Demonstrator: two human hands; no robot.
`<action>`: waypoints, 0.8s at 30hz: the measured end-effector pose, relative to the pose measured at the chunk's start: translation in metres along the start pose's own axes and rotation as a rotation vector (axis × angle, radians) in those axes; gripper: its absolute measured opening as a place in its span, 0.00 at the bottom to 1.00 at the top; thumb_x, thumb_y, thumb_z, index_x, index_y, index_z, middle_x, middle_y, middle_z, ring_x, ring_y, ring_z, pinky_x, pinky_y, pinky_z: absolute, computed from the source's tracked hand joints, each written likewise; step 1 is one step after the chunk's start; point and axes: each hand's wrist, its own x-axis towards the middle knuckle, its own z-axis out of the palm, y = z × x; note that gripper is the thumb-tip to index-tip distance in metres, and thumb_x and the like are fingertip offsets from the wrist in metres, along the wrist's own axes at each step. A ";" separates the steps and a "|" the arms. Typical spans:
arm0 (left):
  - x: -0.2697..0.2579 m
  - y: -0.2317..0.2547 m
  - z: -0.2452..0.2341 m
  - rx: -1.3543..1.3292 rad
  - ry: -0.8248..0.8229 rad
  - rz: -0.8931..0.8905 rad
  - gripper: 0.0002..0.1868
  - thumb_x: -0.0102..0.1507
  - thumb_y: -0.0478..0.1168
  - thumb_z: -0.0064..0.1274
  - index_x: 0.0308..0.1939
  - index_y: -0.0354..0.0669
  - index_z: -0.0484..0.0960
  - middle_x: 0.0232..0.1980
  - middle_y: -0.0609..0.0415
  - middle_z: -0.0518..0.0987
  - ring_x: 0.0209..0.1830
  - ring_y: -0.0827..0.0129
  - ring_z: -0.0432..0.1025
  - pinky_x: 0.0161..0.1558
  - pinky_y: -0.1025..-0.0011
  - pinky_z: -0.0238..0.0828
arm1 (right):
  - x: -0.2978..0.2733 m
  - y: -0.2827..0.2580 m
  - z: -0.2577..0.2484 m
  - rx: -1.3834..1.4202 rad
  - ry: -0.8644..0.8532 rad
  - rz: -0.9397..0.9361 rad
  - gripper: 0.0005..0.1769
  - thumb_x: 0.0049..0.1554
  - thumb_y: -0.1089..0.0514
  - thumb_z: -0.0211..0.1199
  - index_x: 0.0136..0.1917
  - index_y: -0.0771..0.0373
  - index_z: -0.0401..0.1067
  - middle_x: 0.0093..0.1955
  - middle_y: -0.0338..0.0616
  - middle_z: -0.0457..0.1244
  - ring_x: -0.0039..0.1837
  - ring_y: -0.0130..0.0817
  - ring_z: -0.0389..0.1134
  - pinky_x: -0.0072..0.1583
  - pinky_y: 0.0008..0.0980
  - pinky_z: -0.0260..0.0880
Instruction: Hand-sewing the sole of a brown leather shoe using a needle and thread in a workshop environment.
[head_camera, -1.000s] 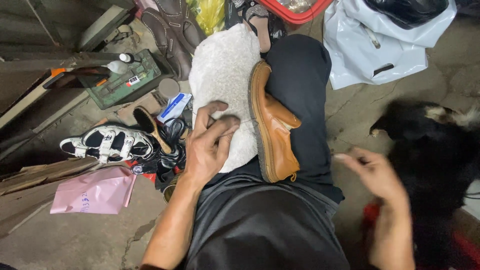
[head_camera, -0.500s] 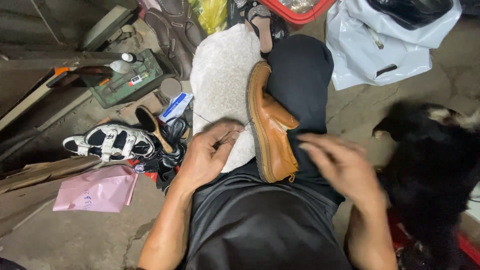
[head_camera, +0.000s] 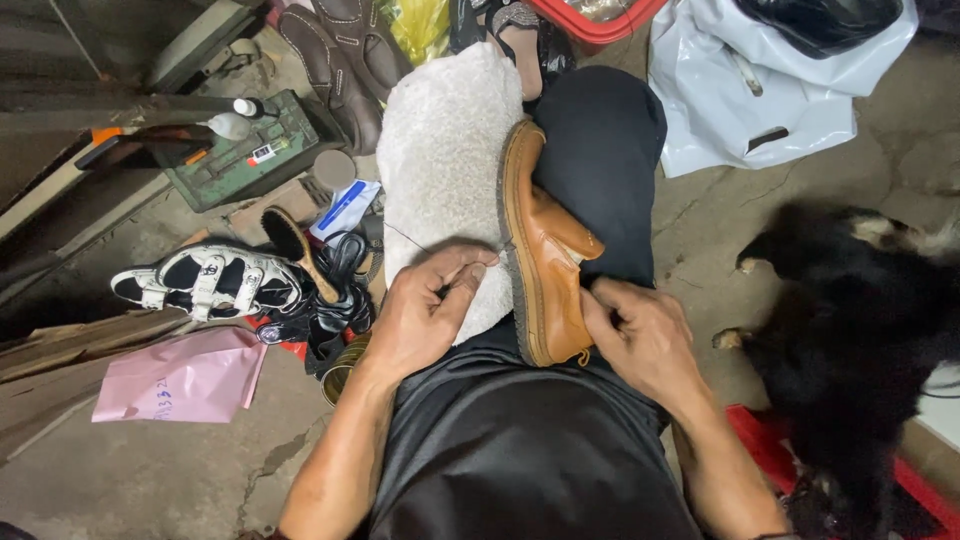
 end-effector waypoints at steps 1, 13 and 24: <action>0.000 0.000 0.000 0.002 0.006 0.002 0.11 0.68 0.33 0.49 0.50 0.40 0.86 0.22 0.51 0.79 0.28 0.73 0.70 0.33 0.70 0.72 | -0.005 0.001 -0.002 0.044 -0.002 0.042 0.27 0.66 0.46 0.55 0.26 0.55 0.63 0.19 0.36 0.55 0.25 0.30 0.57 0.30 0.28 0.59; -0.013 -0.009 0.017 0.072 0.054 0.061 0.11 0.67 0.32 0.51 0.51 0.35 0.85 0.32 0.36 0.85 0.34 0.52 0.81 0.36 0.58 0.78 | -0.024 0.007 -0.026 0.847 0.107 -0.327 0.15 0.62 0.59 0.55 0.34 0.62 0.74 0.51 0.62 0.68 0.57 0.58 0.71 0.57 0.50 0.70; -0.016 -0.026 0.025 0.079 0.086 0.120 0.13 0.66 0.31 0.51 0.53 0.38 0.85 0.35 0.38 0.86 0.37 0.54 0.82 0.36 0.58 0.78 | 0.009 0.010 -0.002 0.354 0.006 -0.240 0.19 0.62 0.70 0.54 0.66 0.70 0.74 0.59 0.60 0.70 0.54 0.51 0.75 0.53 0.51 0.75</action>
